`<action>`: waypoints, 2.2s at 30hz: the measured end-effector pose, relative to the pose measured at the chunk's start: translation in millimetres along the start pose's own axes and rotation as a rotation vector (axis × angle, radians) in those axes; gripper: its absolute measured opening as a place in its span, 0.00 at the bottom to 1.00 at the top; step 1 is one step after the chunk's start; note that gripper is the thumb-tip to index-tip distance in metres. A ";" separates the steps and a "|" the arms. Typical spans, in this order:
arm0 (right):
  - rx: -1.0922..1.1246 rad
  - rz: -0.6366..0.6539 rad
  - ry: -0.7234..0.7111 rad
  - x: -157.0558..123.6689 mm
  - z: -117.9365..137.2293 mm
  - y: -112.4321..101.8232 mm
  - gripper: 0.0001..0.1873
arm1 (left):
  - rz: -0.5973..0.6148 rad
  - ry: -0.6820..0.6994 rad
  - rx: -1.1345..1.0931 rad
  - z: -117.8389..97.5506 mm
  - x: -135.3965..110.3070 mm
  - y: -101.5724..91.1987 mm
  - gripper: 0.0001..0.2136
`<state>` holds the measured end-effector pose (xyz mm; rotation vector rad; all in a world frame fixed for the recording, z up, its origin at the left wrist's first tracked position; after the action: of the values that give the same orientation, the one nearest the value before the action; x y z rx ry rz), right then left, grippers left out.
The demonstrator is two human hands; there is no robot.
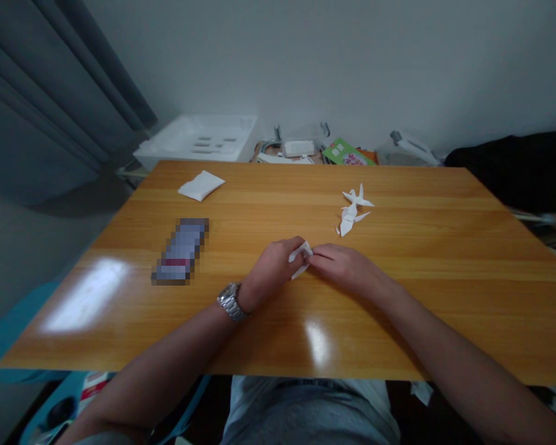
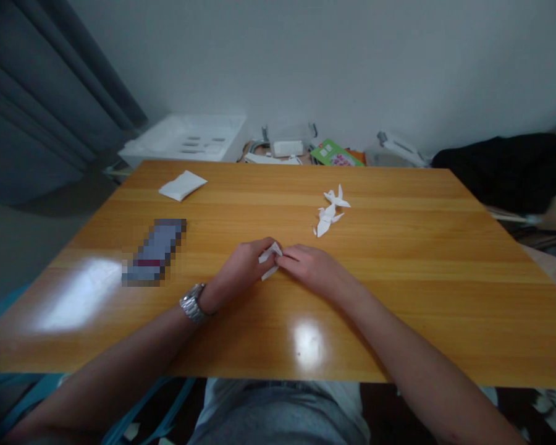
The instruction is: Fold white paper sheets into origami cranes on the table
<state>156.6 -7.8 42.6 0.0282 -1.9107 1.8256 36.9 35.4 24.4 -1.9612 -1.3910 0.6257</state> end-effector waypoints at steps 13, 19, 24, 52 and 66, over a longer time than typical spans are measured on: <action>-0.014 0.018 0.021 1.3 -1.4 1.1 0.09 | -0.004 -0.059 -0.002 4.3 1.5 -1.1 0.07; -0.096 0.069 0.062 -0.7 -6.4 6.9 0.09 | 0.040 -0.077 -0.082 3.9 1.0 -0.6 0.04; -0.080 0.042 0.089 -5.8 -13.5 4.4 0.11 | 0.138 -0.088 -0.274 3.6 -4.7 4.7 0.14; 0.463 -0.246 0.227 -13.1 -27.4 2.2 0.05 | 0.170 0.138 -0.087 -5.1 -12.3 7.8 0.05; 0.777 -0.478 0.577 -31.2 -44.0 23.5 0.11 | 0.150 -0.110 -0.519 17.3 -4.2 15.1 0.22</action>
<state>190.5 26.3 8.7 0.1788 -0.6699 1.8439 33.1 31.9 1.6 -2.4874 -1.6021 0.4749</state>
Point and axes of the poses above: each hand's wrist, its own x-axis towards the middle knuckle, its own y-axis out of the palm, z = x × y, the point moved 8 cm from there along x, towards the middle knuckle, and after that the axes turned 15 degrees about -y, right-handed, at the moved point
